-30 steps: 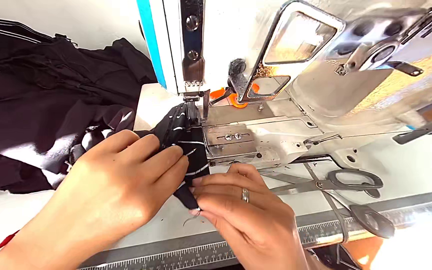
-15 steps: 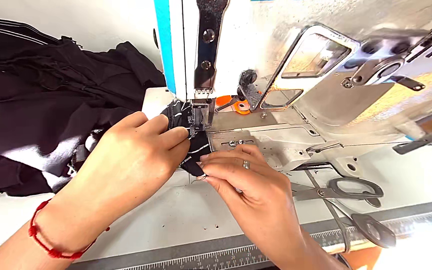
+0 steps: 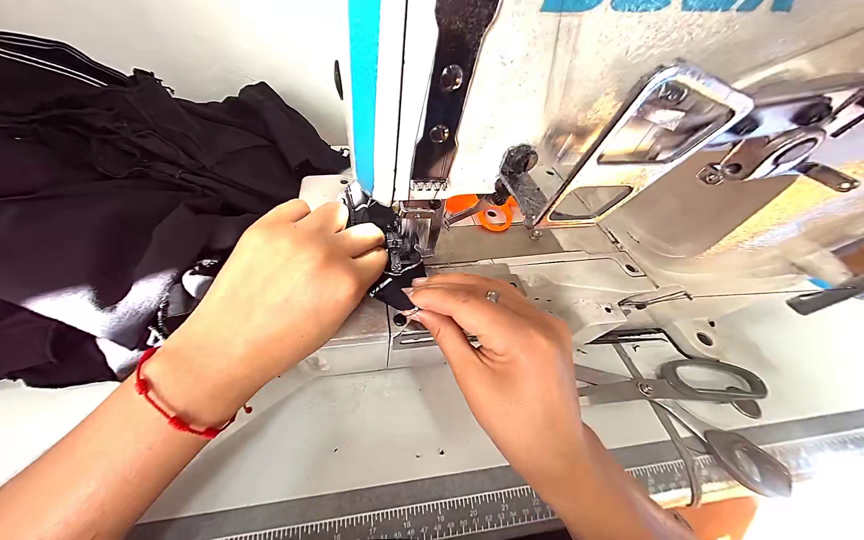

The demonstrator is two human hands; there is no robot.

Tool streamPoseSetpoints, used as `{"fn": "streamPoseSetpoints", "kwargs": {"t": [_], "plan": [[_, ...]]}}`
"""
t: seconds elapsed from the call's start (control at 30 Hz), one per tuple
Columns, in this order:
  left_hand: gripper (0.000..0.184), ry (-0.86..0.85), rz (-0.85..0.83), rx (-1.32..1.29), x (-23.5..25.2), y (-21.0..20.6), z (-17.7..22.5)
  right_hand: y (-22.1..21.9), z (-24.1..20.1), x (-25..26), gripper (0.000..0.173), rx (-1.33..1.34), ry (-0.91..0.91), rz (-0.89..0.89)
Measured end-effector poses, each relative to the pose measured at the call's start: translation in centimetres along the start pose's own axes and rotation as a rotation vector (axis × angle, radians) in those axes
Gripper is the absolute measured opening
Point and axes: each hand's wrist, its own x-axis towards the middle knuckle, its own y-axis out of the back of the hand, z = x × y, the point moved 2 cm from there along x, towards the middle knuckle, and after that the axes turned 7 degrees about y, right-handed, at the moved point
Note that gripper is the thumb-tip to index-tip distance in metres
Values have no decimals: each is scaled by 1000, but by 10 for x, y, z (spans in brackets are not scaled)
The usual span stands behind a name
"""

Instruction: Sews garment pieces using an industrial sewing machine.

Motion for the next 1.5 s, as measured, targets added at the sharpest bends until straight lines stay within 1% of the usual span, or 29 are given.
{"fn": "streamPoseSetpoints", "kwargs": {"t": [0.1,0.17,0.3,0.33,0.4,0.43,0.47,0.53,0.6,0.67,0.73,0.77,0.83,0.87,0.9,0.97,1.0,1.03,1.07,1.1,1.13,1.17,1.2,1.23,1.27,1.37,1.4,1.47,1.5], "plan": [[25,47,17,-19,-2,-2,2,2,1,-1,12,-11,32,-50],[23,73,29,-28,-2,-3,4,12,6,3,14,-30,36,-93],[17,97,26,-33,-2,-4,8,31,39,37,17,-195,-13,-145],[16,117,7,-23,-1,-5,8,28,49,46,19,-204,-46,-183],[14,199,-59,-8,6,-8,1,20,67,64,29,-196,-145,-360],[14,260,-86,-25,13,-10,-6,15,74,72,31,-192,-175,-447],[16,328,-116,-55,22,-12,-14,11,80,76,29,-188,-169,-483],[22,496,-231,-94,38,-20,-30,9,84,79,25,-173,-139,-473],[22,573,-163,-134,46,-37,-48,8,83,84,22,-131,-124,-453],[21,582,-125,-193,50,-45,-57,0,82,87,25,-16,-163,-499],[23,584,-170,-208,49,-46,-56,-7,83,90,28,85,-268,-635],[23,603,-210,-212,48,-45,-56,-8,83,92,29,100,-301,-662],[25,642,-276,-246,41,-39,-55,-8,83,91,29,88,-284,-595],[28,646,-281,-318,32,-29,-51,-4,81,88,27,74,-234,-531],[30,619,-241,-430,20,-14,-45,3,77,83,24,46,-158,-460],[38,534,-110,-790,-18,23,-38,23,73,65,27,4,16,-358],[42,558,-37,-904,-41,44,-41,33,73,52,28,-22,69,-302],[44,649,59,-901,-65,62,-51,42,71,37,31,-34,85,-254],[44,815,161,-767,-89,77,-66,51,66,23,33,-29,75,-212],[45,1028,226,-585,-112,86,-83,58,59,10,33,-1,48,-180],[50,1240,220,-452,-130,91,-100,61,50,-1,32,44,21,-148],[56,1411,171,-383,-142,91,-115,61,40,-9,29,96,9,-125],[57,1539,89,-364,-149,86,-125,56,29,-15,26,151,21,-109],[52,1604,39,-377,-148,78,-128,51,18,-19,22,202,55,-110],[44,1604,64,-414,-144,72,-127,45,8,-20,20,255,98,-127],[42,1393,377,-547,-117,77,-113,32,-17,-17,18,383,193,-169],[41,1338,460,-649,-106,82,-106,31,-22,-16,17,415,206,-178],[29,1245,590,-894,-89,95,-97,32,-29,-18,17,471,219,-197],[26,1218,654,-959,-84,102,-96,34,-31,-20,17,491,226,-208]]}}
